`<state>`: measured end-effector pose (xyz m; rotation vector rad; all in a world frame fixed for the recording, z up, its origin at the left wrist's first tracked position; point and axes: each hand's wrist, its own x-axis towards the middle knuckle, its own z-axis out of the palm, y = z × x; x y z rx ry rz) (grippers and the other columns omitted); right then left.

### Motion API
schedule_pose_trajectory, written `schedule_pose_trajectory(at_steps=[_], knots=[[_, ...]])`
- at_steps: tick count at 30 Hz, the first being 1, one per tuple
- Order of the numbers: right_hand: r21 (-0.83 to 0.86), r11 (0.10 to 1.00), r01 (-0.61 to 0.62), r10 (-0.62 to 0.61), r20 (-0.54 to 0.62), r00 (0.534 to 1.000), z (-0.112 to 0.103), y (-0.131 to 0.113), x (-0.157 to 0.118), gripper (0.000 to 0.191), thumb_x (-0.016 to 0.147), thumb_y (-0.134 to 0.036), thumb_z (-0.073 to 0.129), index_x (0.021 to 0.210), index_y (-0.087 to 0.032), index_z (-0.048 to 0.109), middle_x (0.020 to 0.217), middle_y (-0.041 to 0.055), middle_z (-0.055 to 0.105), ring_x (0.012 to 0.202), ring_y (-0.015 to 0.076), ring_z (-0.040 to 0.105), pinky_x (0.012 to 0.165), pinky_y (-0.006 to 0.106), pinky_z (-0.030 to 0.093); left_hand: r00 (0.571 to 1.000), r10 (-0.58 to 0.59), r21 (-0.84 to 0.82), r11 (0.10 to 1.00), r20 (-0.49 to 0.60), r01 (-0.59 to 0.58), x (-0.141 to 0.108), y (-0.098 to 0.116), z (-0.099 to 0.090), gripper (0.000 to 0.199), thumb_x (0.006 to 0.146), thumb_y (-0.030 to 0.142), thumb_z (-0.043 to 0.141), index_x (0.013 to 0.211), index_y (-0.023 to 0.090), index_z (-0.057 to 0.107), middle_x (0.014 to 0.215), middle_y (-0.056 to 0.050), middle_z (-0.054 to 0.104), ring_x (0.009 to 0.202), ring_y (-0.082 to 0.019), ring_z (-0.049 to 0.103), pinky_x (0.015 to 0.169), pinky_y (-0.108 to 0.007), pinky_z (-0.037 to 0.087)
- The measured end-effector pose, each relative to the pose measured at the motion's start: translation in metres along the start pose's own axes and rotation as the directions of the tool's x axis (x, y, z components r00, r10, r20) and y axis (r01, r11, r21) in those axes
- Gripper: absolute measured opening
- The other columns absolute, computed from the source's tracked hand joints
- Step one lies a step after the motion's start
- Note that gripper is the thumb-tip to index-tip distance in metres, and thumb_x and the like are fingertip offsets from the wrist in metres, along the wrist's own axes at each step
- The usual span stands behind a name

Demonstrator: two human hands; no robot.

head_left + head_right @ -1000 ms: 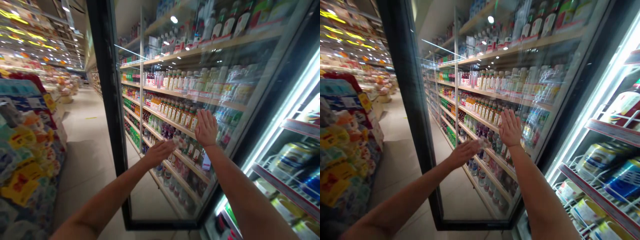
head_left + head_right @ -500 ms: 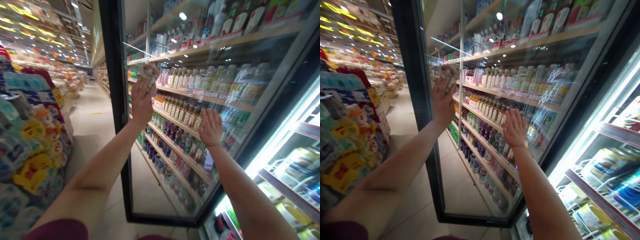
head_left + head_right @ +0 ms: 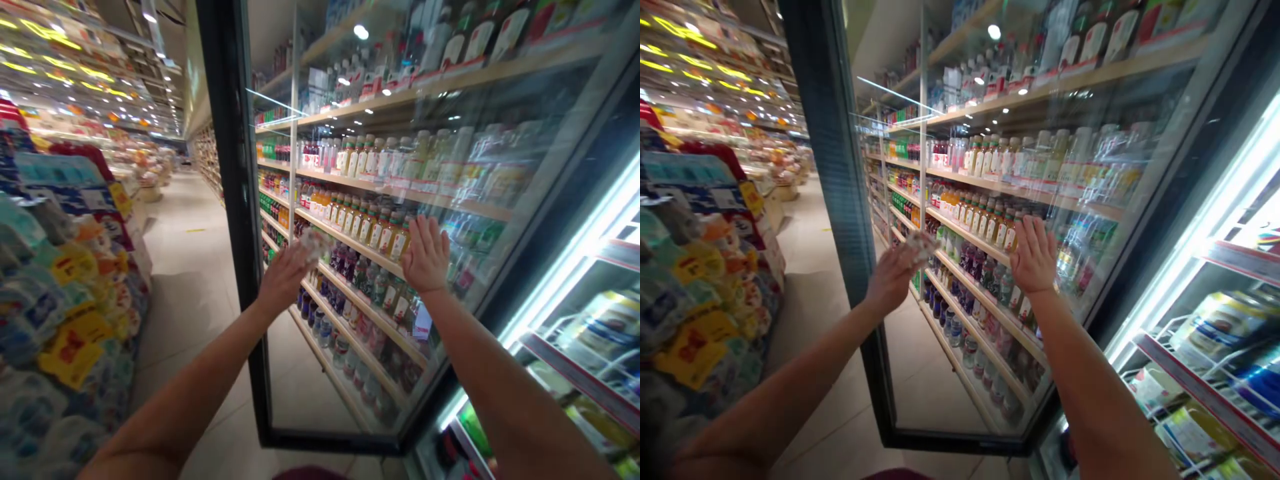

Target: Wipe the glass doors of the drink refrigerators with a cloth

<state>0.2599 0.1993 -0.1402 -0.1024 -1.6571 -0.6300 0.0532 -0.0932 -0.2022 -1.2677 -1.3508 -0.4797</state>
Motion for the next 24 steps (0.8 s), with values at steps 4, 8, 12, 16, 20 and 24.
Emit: schedule_pose_trajectory(at_steps=[4,8,12,16,20,24], knots=[[-0.004,1.0,-0.003,0.003,-0.012,1.0,0.001,-0.001,0.001,0.063,0.096,-0.024,0.044,0.158,-0.015,0.037,0.154,0.0127,0.05,0.153,0.0245,0.031,0.126,0.044,0.023,0.96,-0.115,0.07,0.988,-0.257,0.137,0.103,-0.083,-0.011,0.044,0.103,0.017,0.043,0.145,0.027,0.052,0.164,-0.001,0.035,0.157,-0.022,0.016,0.125,-0.052,0.027],[-0.002,1.0,-0.001,0.001,-0.01,1.0,0.002,-0.001,0.0,0.066,0.095,-0.024,0.045,0.159,-0.016,0.033,0.154,0.0132,0.05,0.152,0.0269,0.034,0.124,0.047,0.026,0.956,-0.158,0.043,0.984,-0.248,0.173,0.184,-0.137,-0.016,0.041,0.107,0.024,0.037,0.147,0.022,0.046,0.166,0.004,0.027,0.156,-0.019,0.011,0.128,-0.057,0.018],[0.005,1.0,0.002,-0.002,-0.021,1.0,0.002,0.0,-0.001,0.065,0.095,-0.025,0.044,0.159,-0.016,0.034,0.154,0.0131,0.051,0.152,0.0263,0.034,0.124,0.046,0.026,0.935,-0.221,-0.036,0.975,-0.277,0.22,0.204,-0.115,-0.005,0.042,0.107,0.022,0.033,0.147,0.02,0.046,0.167,0.003,0.026,0.156,-0.02,0.012,0.128,-0.058,0.016],[-0.011,1.0,0.002,-0.002,-0.023,1.0,0.001,0.0,0.0,0.066,0.095,-0.024,0.045,0.159,-0.016,0.034,0.154,0.0121,0.052,0.152,0.025,0.034,0.125,0.044,0.024,0.975,-0.077,-0.037,0.997,-0.207,0.071,0.171,-0.047,0.008,0.045,0.104,0.019,0.036,0.146,0.024,0.05,0.16,-0.004,0.041,0.156,-0.024,0.019,0.125,-0.055,0.028],[-0.009,1.0,0.005,-0.006,-0.016,1.0,0.001,-0.001,0.001,0.066,0.096,-0.025,0.044,0.16,-0.016,0.032,0.154,0.0123,0.051,0.153,0.0254,0.033,0.125,0.045,0.025,0.978,0.189,-0.054,0.979,-0.088,-0.195,0.143,-0.02,0.006,0.046,0.101,0.014,0.044,0.144,0.027,0.054,0.152,-0.003,0.052,0.153,-0.024,0.028,0.123,-0.05,0.034],[-0.007,1.0,-0.007,0.008,0.015,1.0,0.001,0.001,-0.002,0.065,0.096,-0.026,0.043,0.16,-0.016,0.032,0.156,0.0133,0.048,0.152,0.0265,0.033,0.124,0.047,0.026,0.95,0.312,-0.088,0.946,-0.013,-0.312,0.145,-0.042,-0.005,0.051,0.099,0.009,0.047,0.146,0.027,0.05,0.154,-0.005,0.049,0.152,-0.022,0.031,0.122,-0.047,0.036]])
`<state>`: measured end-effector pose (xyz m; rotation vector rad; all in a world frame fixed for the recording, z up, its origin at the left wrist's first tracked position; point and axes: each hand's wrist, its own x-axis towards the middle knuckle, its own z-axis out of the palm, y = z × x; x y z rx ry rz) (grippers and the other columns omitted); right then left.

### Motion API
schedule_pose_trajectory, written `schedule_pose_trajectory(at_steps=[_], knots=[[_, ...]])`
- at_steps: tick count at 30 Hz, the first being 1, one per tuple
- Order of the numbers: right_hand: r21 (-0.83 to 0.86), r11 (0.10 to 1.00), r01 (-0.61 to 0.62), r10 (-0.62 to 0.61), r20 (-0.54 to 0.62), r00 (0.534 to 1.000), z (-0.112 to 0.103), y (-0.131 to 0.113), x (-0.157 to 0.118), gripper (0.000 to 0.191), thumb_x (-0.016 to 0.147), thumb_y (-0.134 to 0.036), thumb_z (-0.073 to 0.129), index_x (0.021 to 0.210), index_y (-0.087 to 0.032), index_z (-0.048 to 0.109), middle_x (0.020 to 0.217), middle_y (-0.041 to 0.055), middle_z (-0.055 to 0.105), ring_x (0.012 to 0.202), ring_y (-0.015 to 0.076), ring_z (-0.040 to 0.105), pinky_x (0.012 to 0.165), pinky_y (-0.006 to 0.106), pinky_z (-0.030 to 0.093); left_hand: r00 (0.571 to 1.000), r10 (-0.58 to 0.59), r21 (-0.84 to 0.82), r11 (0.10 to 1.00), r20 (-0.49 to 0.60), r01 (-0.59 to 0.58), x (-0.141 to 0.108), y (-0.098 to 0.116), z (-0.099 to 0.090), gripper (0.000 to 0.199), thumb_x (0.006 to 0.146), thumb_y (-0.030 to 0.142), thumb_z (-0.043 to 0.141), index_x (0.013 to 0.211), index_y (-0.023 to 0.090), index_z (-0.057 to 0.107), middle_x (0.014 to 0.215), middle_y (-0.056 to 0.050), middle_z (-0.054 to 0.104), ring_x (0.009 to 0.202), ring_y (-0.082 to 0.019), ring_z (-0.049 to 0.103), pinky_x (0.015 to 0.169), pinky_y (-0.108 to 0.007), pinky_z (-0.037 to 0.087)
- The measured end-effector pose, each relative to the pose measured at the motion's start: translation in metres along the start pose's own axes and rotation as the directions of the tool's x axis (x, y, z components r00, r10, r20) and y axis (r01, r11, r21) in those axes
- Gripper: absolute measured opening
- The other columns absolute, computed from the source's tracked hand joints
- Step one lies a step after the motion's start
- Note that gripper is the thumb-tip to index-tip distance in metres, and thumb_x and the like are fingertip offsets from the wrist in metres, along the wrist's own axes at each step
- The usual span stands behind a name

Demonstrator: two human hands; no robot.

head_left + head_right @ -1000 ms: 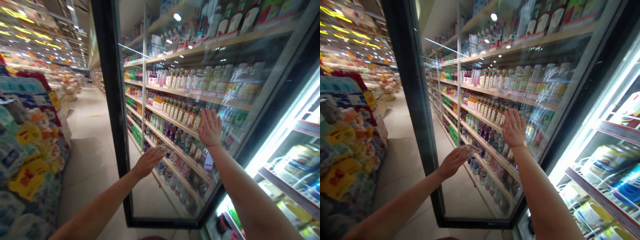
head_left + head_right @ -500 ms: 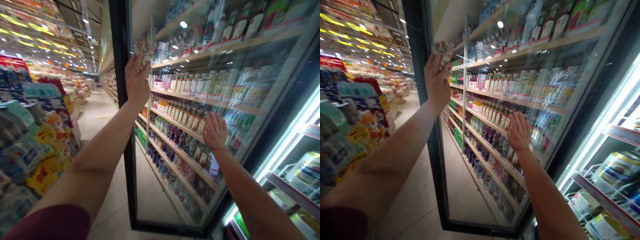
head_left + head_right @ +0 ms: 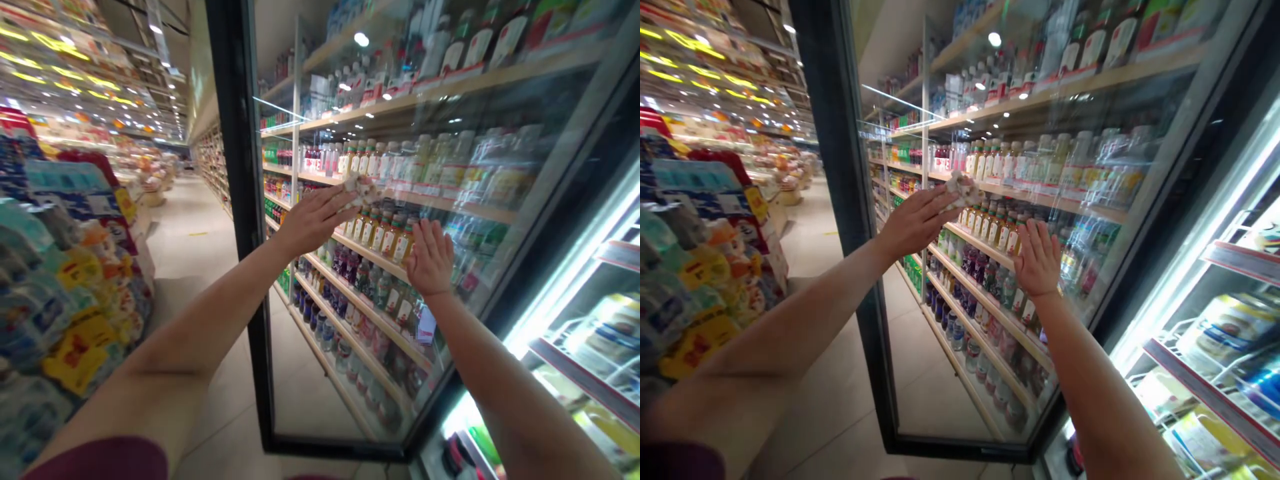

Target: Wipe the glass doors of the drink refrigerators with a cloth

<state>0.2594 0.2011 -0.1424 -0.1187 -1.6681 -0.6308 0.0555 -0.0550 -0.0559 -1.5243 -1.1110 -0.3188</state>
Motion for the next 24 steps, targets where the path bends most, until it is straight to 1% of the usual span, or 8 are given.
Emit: schedule_pose_trajectory(at_steps=[3,6,8,10,13,16,19,24], knots=[[-0.002,1.0,-0.018,0.018,0.019,1.0,-0.001,0.001,-0.002,0.065,0.095,-0.025,0.044,0.159,-0.017,0.033,0.156,0.0133,0.049,0.151,0.0274,0.035,0.123,0.048,0.026,1.0,-0.015,0.023,1.0,-0.013,0.015,0.0,-0.013,-0.004,0.052,0.098,0.009,0.049,0.147,0.026,0.049,0.156,-0.006,0.048,0.152,-0.023,0.03,0.122,-0.047,0.036],[0.048,0.998,-0.029,0.03,-0.014,0.999,-0.007,-0.004,0.013,0.064,0.095,-0.023,0.046,0.158,-0.019,0.036,0.154,0.0133,0.05,0.149,0.029,0.038,0.12,0.05,0.033,0.999,-0.049,0.025,0.998,-0.025,0.049,0.0,-0.012,-0.002,0.045,0.099,0.01,0.045,0.142,0.024,0.053,0.154,-0.005,0.05,0.152,-0.023,0.031,0.121,-0.049,0.037],[0.14,0.99,0.009,0.0,-0.064,0.998,-0.014,-0.018,0.038,0.066,0.095,-0.022,0.047,0.159,-0.021,0.032,0.156,0.0134,0.048,0.148,0.0288,0.04,0.118,0.05,0.038,0.998,-0.056,-0.018,0.998,-0.041,0.055,0.0,-0.01,0.0,0.04,0.1,0.01,0.043,0.136,0.023,0.055,0.151,-0.005,0.053,0.151,-0.02,0.033,0.12,-0.048,0.039],[0.257,0.96,0.108,-0.086,-0.096,0.992,-0.019,-0.039,0.073,0.069,0.096,-0.02,0.045,0.162,-0.023,0.023,0.158,0.0118,0.045,0.147,0.0274,0.041,0.119,0.05,0.038,0.996,-0.072,-0.073,0.995,-0.059,0.068,-0.001,-0.01,0.001,0.035,0.102,0.013,0.042,0.133,0.021,0.055,0.149,-0.007,0.055,0.15,-0.019,0.035,0.12,-0.047,0.04],[0.41,0.882,0.233,-0.266,0.024,0.964,-0.016,-0.074,0.125,0.066,0.099,-0.018,0.038,0.162,-0.026,0.02,0.159,0.0066,0.044,0.15,0.0246,0.038,0.123,0.05,0.035,0.986,-0.159,-0.131,0.98,-0.045,0.152,-0.006,-0.015,0.007,0.028,0.103,0.023,0.041,0.128,0.019,0.054,0.148,-0.011,0.055,0.147,-0.019,0.04,0.116,-0.046,0.044],[0.482,0.846,0.227,-0.327,0.134,0.936,-0.002,-0.099,0.155,0.063,0.101,-0.021,0.04,0.162,-0.023,0.023,0.162,0.0074,0.04,0.151,0.0234,0.034,0.124,0.047,0.035,0.959,-0.274,-0.14,0.955,-0.071,0.263,-0.014,-0.022,0.017,0.029,0.101,0.035,0.044,0.124,0.018,0.052,0.152,-0.018,0.048,0.144,-0.022,0.044,0.111,-0.045,0.048],[0.452,0.867,0.207,-0.31,0.165,0.936,0.013,-0.109,0.158,0.061,0.101,-0.022,0.043,0.16,-0.021,0.029,0.163,0.0087,0.038,0.153,0.0243,0.031,0.123,0.048,0.035,0.93,-0.324,-0.123,0.944,-0.176,0.306,-0.019,-0.025,0.023,0.031,0.101,0.04,0.046,0.124,0.019,0.048,0.155,-0.019,0.041,0.146,-0.023,0.041,0.116,-0.044,0.042],[0.382,0.886,0.263,-0.336,0.136,0.932,0.027,-0.107,0.15,0.044,0.103,-0.022,0.046,0.146,-0.024,0.052,0.155,0.0085,0.05,0.15,0.0243,0.036,0.119,0.049,0.036,0.878,-0.369,-0.032,0.925,-0.303,0.378,-0.02,-0.025,0.023,0.046,0.096,0.045,0.057,0.134,0.025,0.04,0.15,-0.016,0.046,0.149,-0.026,0.037,0.12,-0.048,0.036]])
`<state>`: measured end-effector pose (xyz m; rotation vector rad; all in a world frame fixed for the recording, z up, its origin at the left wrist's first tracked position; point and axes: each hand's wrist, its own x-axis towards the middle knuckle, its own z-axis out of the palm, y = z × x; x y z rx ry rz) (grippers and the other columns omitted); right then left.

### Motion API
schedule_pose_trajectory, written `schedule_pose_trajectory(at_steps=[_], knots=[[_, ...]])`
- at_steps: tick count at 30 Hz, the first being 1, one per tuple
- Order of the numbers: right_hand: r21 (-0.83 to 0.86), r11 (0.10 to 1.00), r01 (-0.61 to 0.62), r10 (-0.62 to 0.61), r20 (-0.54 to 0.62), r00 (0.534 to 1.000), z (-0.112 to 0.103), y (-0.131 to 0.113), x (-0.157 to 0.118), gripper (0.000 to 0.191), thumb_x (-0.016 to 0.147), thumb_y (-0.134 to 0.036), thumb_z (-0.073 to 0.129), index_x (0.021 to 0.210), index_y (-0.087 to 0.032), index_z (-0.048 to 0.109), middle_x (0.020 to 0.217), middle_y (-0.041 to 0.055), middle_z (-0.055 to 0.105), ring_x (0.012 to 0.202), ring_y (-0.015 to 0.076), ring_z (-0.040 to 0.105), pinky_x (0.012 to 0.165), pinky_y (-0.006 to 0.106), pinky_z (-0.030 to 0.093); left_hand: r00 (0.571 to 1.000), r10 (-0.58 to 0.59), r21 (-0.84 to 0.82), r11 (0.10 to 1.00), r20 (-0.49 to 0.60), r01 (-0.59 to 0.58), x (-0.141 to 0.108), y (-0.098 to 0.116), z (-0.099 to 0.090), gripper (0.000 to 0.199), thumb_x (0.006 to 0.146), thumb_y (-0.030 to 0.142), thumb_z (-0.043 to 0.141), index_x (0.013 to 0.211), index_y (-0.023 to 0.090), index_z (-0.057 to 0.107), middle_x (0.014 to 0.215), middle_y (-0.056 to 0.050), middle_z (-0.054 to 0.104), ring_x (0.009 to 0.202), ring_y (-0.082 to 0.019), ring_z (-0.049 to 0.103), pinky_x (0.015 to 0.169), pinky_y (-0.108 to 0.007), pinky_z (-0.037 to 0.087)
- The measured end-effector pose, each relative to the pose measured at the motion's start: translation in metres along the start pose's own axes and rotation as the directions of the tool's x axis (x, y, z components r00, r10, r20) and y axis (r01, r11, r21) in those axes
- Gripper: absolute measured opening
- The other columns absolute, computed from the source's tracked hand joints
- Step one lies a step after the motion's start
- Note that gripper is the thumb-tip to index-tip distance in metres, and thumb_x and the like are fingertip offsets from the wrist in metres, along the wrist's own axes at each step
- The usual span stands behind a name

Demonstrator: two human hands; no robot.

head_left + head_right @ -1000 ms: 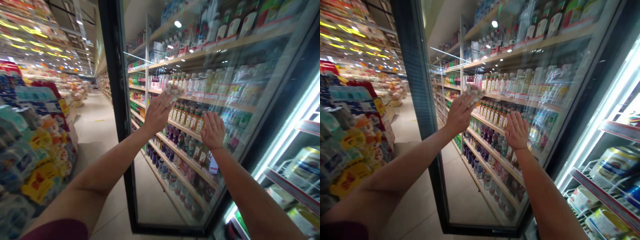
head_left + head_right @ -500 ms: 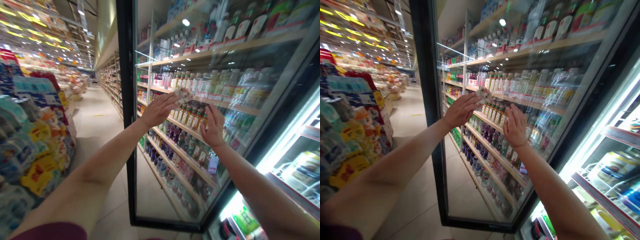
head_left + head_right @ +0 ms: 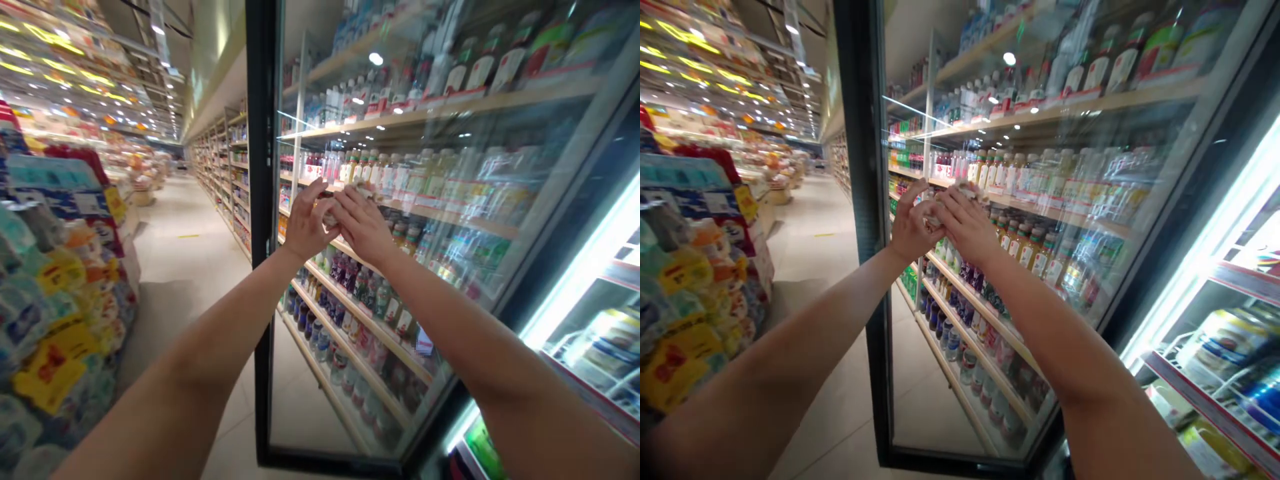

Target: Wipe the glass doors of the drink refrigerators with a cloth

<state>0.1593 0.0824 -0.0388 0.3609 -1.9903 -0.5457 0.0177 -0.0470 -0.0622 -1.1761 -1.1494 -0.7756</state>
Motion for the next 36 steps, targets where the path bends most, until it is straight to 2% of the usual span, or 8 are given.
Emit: schedule_pose_trajectory(at_steps=[6,11,15,19,23,29,32,36], knots=[[-0.069,0.986,0.151,-0.15,0.021,0.988,-0.024,0.055,0.023,0.029,0.105,-0.026,0.048,0.126,-0.025,0.067,0.143,0.0053,0.062,0.141,0.0221,0.047,0.115,0.046,0.039,0.99,0.124,0.053,0.99,0.067,-0.128,0.003,0.0,0.001,0.085,0.094,0.059,0.062,0.156,0.019,0.02,0.155,-0.02,0.043,0.152,-0.033,0.028,0.126,-0.06,0.016],[-0.163,0.982,-0.099,0.073,-0.156,0.985,-0.053,0.12,0.048,0.036,0.107,-0.027,0.037,0.131,-0.027,0.063,0.142,0.0042,0.061,0.142,0.0223,0.045,0.12,0.05,0.034,0.971,0.063,0.156,0.983,0.23,-0.101,0.003,0.002,0.005,0.072,0.103,0.051,0.049,0.161,0.022,0.02,0.163,-0.013,0.034,0.156,-0.033,0.012,0.127,-0.061,0.004],[-0.208,0.959,-0.191,0.13,-0.274,0.953,-0.039,0.105,0.043,0.04,0.101,-0.03,0.045,0.139,-0.023,0.057,0.153,0.0089,0.049,0.149,0.0278,0.034,0.12,0.055,0.034,0.974,0.069,0.165,0.981,0.218,-0.106,0.001,-0.001,0.012,0.073,0.104,0.047,0.048,0.163,0.022,0.015,0.164,-0.011,0.031,0.156,-0.031,0.007,0.128,-0.061,0.006],[-0.277,0.954,-0.113,0.075,-0.143,0.987,-0.021,0.065,0.034,0.037,0.097,-0.035,0.055,0.131,-0.022,0.062,0.158,0.0103,0.043,0.152,0.0318,0.029,0.117,0.056,0.037,0.975,0.074,0.127,0.987,0.21,-0.102,0.0,-0.008,0.019,0.074,0.103,0.045,0.049,0.164,0.023,0.012,0.164,-0.009,0.031,0.156,-0.03,0.007,0.128,-0.062,0.008],[-0.326,0.944,-0.042,0.027,-0.051,0.998,-0.042,0.1,0.045,0.029,0.099,-0.022,0.049,0.12,-0.024,0.069,0.146,0.0056,0.058,0.145,0.0267,0.042,0.117,0.051,0.038,0.977,0.083,0.103,0.989,0.198,-0.104,-0.001,-0.014,0.025,0.073,0.102,0.044,0.051,0.163,0.021,0.018,0.164,-0.01,0.03,0.156,-0.031,0.005,0.128,-0.064,0.006],[-0.319,0.855,-0.41,0.211,-0.509,0.835,-0.09,0.198,0.056,0.048,0.102,-0.023,0.038,0.145,-0.01,0.054,0.138,0.0214,0.062,0.128,0.0335,0.056,0.106,0.051,0.041,0.98,0.096,0.128,0.985,0.174,-0.119,-0.001,-0.019,0.032,0.068,0.101,0.043,0.053,0.16,0.017,0.03,0.163,-0.011,0.033,0.156,-0.031,0.007,0.128,-0.063,0.009],[-0.378,0.842,-0.384,0.197,-0.448,0.872,-0.075,0.179,0.049,0.049,0.098,-0.018,0.041,0.144,-0.016,0.057,0.14,0.0184,0.061,0.124,0.0335,0.057,0.103,0.052,0.041,0.978,0.084,0.138,0.984,0.19,-0.111,-0.002,-0.021,0.036,0.064,0.101,0.044,0.053,0.158,0.019,0.035,0.162,-0.011,0.034,0.156,-0.031,0.011,0.128,-0.062,0.01],[-0.42,0.898,-0.13,0.091,-0.113,0.989,-0.033,0.111,0.036,0.038,0.095,-0.019,0.051,0.128,-0.024,0.069,0.14,0.0095,0.064,0.127,0.031,0.054,0.107,0.052,0.043,0.979,0.08,0.132,0.986,0.187,-0.106,-0.004,-0.026,0.042,0.062,0.101,0.044,0.053,0.156,0.02,0.038,0.162,-0.01,0.035,0.156,-0.031,0.011,0.129,-0.061,0.009]])
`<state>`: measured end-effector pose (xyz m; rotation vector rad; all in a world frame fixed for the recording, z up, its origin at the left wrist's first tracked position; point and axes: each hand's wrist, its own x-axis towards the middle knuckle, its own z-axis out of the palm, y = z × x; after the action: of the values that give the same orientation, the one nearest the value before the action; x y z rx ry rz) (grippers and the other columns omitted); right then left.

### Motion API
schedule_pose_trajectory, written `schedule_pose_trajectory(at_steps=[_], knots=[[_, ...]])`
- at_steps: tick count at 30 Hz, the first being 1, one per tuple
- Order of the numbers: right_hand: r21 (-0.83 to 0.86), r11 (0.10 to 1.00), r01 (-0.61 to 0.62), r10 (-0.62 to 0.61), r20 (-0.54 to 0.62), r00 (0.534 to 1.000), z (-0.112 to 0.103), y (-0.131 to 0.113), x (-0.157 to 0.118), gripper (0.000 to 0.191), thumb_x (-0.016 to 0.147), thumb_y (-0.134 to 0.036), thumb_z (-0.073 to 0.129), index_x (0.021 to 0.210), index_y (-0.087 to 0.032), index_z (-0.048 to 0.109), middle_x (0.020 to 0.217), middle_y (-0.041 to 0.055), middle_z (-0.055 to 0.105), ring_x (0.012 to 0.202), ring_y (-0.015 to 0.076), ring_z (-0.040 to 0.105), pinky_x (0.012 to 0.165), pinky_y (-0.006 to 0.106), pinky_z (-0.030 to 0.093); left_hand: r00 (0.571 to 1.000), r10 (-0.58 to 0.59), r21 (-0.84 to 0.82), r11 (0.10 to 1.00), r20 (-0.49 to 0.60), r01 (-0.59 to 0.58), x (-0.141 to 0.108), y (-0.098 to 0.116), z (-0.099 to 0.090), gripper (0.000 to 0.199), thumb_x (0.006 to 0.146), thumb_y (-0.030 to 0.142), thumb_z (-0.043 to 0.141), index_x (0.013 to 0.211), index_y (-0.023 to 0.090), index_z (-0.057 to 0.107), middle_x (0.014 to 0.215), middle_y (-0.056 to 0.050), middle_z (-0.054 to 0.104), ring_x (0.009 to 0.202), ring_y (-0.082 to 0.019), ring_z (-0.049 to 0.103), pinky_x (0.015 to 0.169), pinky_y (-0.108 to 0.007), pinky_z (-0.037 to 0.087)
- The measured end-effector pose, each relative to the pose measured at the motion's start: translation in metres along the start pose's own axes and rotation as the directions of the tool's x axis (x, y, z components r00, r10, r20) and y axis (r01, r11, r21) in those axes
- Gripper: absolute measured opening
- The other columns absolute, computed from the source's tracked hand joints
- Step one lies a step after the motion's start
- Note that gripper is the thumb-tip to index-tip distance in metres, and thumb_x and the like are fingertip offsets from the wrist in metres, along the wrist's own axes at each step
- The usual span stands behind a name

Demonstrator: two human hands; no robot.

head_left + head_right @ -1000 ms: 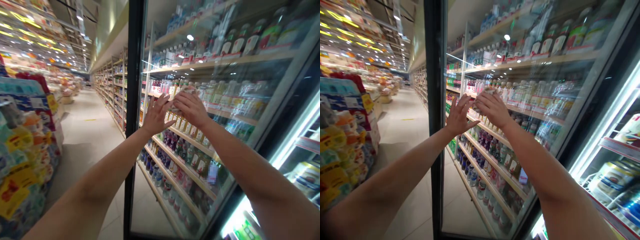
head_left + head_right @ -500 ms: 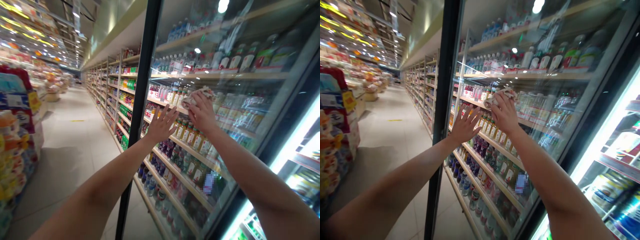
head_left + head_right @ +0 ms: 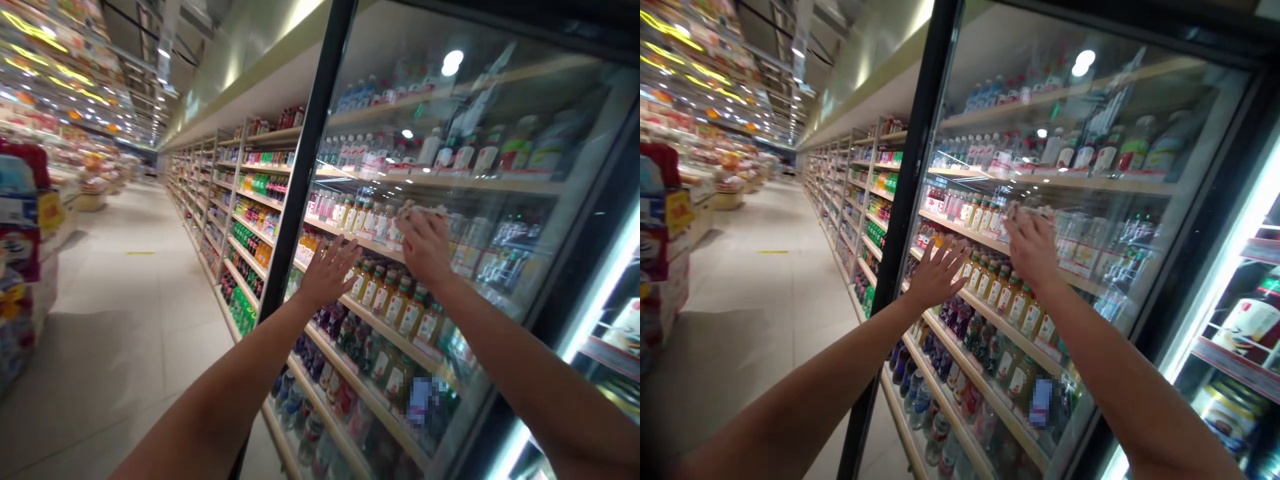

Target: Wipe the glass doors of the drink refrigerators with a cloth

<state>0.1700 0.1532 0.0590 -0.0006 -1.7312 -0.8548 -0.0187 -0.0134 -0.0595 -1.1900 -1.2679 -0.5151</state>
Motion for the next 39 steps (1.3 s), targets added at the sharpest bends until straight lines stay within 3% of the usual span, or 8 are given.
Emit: schedule_pose_trajectory(at_steps=[5,11,18,21,27,31,35,39], knots=[[0.125,0.958,0.256,-0.276,0.178,0.945,0.01,-0.02,-0.01,0.038,0.1,-0.032,0.053,0.137,-0.026,0.063,0.152,0.0046,0.055,0.147,0.0272,0.039,0.116,0.048,0.038,0.999,0.006,-0.025,1.0,-0.033,-0.007,-0.001,-0.004,0.008,0.06,0.102,0.043,0.052,0.155,0.017,0.04,0.161,-0.009,0.036,0.156,-0.031,0.01,0.129,-0.061,0.008],[-0.041,0.997,-0.069,0.067,-0.056,0.996,-0.003,0.094,0.018,0.034,0.103,-0.03,0.049,0.129,-0.023,0.069,0.141,0.0106,0.063,0.135,0.0334,0.052,0.115,0.058,0.027,0.999,0.011,-0.014,1.0,-0.034,-0.011,-0.002,-0.007,0.011,0.062,0.101,0.043,0.053,0.155,0.016,0.039,0.162,-0.01,0.036,0.156,-0.031,0.009,0.129,-0.061,0.01],[0.185,0.969,-0.164,0.239,-0.529,0.814,0.007,0.205,0.025,0.047,0.106,-0.042,0.039,0.136,-0.016,0.064,0.142,0.0147,0.057,0.135,0.0402,0.046,0.114,0.05,0.024,0.999,0.003,0.004,1.0,-0.038,-0.003,-0.002,-0.004,0.01,0.061,0.101,0.043,0.052,0.154,0.017,0.041,0.161,-0.009,0.036,0.156,-0.031,0.011,0.129,-0.061,0.009],[0.19,0.953,-0.235,0.302,-0.567,0.766,0.027,0.196,0.041,0.051,0.105,-0.046,0.036,0.14,-0.017,0.06,0.145,0.0158,0.053,0.138,0.0427,0.04,0.117,0.054,0.018,0.998,0.011,0.004,1.0,-0.055,-0.011,-0.002,-0.003,0.01,0.061,0.101,0.043,0.052,0.154,0.015,0.041,0.162,-0.009,0.036,0.156,-0.032,0.009,0.129,-0.06,0.008],[0.124,0.918,-0.377,0.392,-0.141,0.909,0.024,0.084,0.07,0.052,0.1,-0.03,0.033,0.151,-0.028,0.045,0.16,0.0085,0.04,0.148,0.042,0.03,0.118,0.067,0.022,0.999,-0.002,-0.011,1.0,-0.05,0.001,-0.003,-0.003,0.012,0.065,0.1,0.043,0.054,0.157,0.017,0.035,0.162,-0.009,0.035,0.157,-0.031,0.007,0.128,-0.059,0.011],[0.104,0.983,-0.149,0.15,0.001,0.989,0.013,0.023,0.067,0.05,0.097,-0.021,0.039,0.145,-0.026,0.053,0.155,0.0068,0.048,0.149,0.034,0.035,0.119,0.063,0.031,0.999,0.002,-0.019,1.0,-0.042,-0.002,-0.003,-0.002,0.01,0.068,0.1,0.043,0.055,0.158,0.017,0.032,0.163,-0.009,0.035,0.157,-0.031,0.007,0.128,-0.061,0.01],[0.117,0.993,0.026,-0.029,0.028,0.999,0.002,0.052,0.064,0.048,0.095,-0.021,0.044,0.141,-0.026,0.059,0.151,0.008,0.053,0.145,0.029,0.042,0.12,0.055,0.035,0.999,-0.01,-0.009,1.0,-0.033,0.01,-0.001,0.001,0.006,0.064,0.101,0.043,0.053,0.157,0.017,0.036,0.162,-0.009,0.035,0.157,-0.031,0.006,0.128,-0.06,0.009],[-0.005,0.9,-0.435,0.428,-0.166,0.888,-0.001,0.14,0.065,0.057,0.086,-0.014,0.056,0.142,-0.023,0.06,0.153,0.0154,0.05,0.146,0.0343,0.039,0.122,0.057,0.024,0.999,-0.003,0.003,1.0,-0.034,0.003,-0.001,0.003,0.003,0.061,0.102,0.044,0.051,0.154,0.015,0.04,0.163,-0.009,0.033,0.156,-0.031,0.005,0.128,-0.061,0.006]])
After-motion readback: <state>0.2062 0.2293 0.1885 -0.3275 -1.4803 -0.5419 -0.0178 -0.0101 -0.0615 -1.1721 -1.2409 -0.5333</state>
